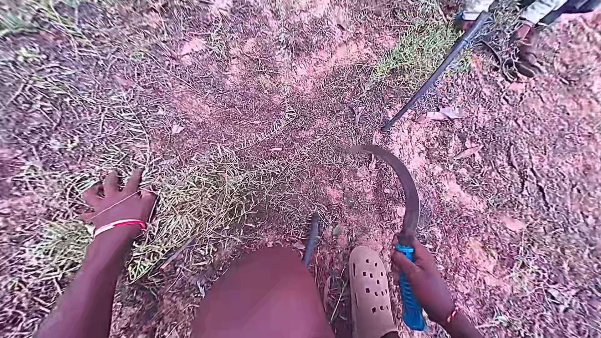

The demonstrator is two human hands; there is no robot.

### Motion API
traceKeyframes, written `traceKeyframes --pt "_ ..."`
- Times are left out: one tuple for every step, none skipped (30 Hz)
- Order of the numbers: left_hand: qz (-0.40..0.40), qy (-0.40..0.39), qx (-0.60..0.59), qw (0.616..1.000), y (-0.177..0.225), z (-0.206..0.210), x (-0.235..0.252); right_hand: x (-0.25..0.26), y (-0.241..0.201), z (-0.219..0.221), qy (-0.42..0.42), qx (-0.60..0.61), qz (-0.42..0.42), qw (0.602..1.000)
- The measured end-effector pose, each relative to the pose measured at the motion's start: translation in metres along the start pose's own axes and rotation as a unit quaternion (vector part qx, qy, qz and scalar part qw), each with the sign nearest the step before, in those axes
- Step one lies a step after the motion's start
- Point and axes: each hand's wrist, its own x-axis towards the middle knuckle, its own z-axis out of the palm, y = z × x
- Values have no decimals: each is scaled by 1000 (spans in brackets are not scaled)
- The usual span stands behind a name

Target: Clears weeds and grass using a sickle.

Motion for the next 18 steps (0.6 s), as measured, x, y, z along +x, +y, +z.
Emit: traceKeyframes --pt "1 -7 15 1000 2 -4 -1 4 3 2 6 3 0 1000" --pt "-4 -30 47 998 6 -9 -2 8 4 2 11 -3 -4 1000" --pt "-20 -70 87 994 17 -17 -4 14 4 -1 18 -16 -15 1000" --pt "-36 -118 126 984 36 -30 -4 23 3 -3 25 -34 -31 999" --pt "-48 -161 166 972 60 -45 -3 33 1 -5 30 -52 -44 997" --pt "-48 -181 195 963 80 -61 -2 43 -1 -4 29 -62 -52 996" --pt "-33 -176 224 958 100 -78 -5 54 -3 -1 23 -61 -62 996" --pt "-8 -167 245 955 127 -97 -14 66 -5 4 19 -54 -75 996" --pt "38 -158 285 945 160 -115 -25 76 -8 9 14 -34 -82 996" --pt "97 -163 332 924 190 -128 -35 82 -11 14 10 -8 -81 997" --pt "155 -188 360 900 217 -137 -45 86 -14 20 8 17 -79 997" --pt "199 -240 374 874 244 -140 -52 87 -15 23 6 35 -77 996" --pt "225 -299 379 847 270 -139 -55 86 -15 27 4 50 -75 996" --pt "240 -350 371 826 296 -133 -53 84 -14 29 3 61 -72 995" --pt "241 -382 342 824 318 -120 -46 82 -10 30 3 69 -70 995" --pt "239 -390 305 835 337 -102 -34 79 -5 30 1 75 -66 995" --pt "224 -373 249 865 354 -80 -21 75 -1 31 2 84 -63 994" --pt "198 -339 178 902 369 -55 -11 73 4 30 4 93 -61 994"
